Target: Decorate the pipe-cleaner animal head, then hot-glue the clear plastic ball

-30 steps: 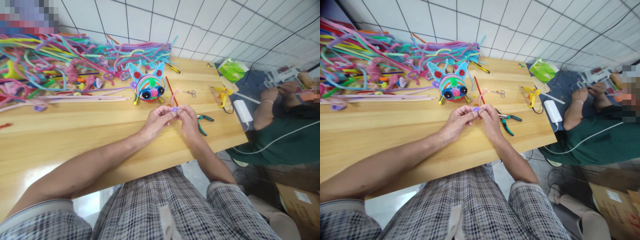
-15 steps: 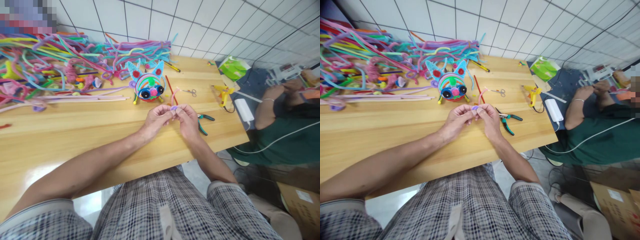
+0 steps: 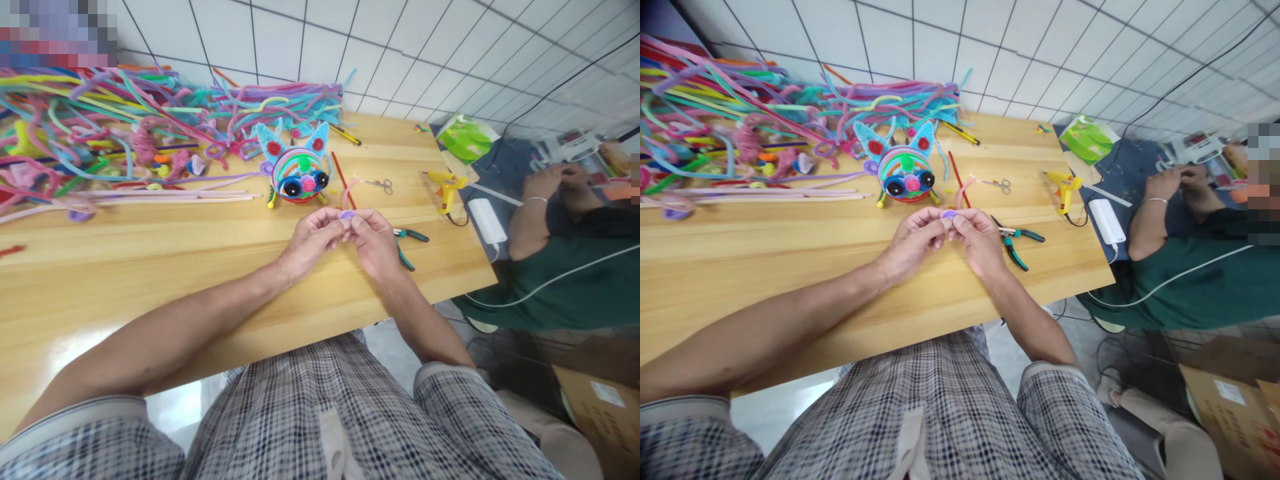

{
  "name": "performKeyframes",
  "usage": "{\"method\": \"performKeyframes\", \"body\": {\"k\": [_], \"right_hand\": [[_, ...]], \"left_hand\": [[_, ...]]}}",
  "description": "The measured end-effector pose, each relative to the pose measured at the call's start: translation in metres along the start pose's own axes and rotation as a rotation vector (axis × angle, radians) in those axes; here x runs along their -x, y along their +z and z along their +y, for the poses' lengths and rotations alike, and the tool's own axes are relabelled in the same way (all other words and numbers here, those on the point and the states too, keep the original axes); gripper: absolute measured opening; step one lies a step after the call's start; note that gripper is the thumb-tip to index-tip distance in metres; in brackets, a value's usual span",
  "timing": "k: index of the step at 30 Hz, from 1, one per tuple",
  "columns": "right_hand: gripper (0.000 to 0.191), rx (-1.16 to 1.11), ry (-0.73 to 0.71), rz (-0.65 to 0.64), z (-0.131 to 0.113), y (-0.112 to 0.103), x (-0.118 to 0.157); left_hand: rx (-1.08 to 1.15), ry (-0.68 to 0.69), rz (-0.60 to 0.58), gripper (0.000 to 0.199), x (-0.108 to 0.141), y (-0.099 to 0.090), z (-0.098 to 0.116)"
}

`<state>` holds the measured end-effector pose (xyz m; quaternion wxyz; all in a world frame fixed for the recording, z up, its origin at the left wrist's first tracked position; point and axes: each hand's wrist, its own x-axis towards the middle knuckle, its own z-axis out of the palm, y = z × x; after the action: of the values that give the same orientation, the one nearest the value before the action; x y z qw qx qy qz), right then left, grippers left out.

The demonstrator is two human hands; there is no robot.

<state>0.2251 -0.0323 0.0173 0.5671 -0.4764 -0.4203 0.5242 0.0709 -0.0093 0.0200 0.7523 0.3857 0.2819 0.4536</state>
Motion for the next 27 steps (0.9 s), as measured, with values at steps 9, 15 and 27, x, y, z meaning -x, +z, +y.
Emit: {"method": "performKeyframes", "body": {"k": [9,15,27], "right_hand": [[0.043,-0.022,0.026,0.047,0.001,0.002,0.001],[0.044,0.099,-0.042,0.072,-0.021,-0.006,-0.024],[0.025,0.370,-0.153,-0.035,-0.026,-0.004,-0.131]], "left_hand": [[-0.032,0.012,0.036,0.030,-0.003,-0.001,-0.001],[-0.122,-0.032,0.118,0.027,0.005,0.007,0.009],[-0.523,0.668,0.520,0.067,-0.012,-0.055,0.075]]}}
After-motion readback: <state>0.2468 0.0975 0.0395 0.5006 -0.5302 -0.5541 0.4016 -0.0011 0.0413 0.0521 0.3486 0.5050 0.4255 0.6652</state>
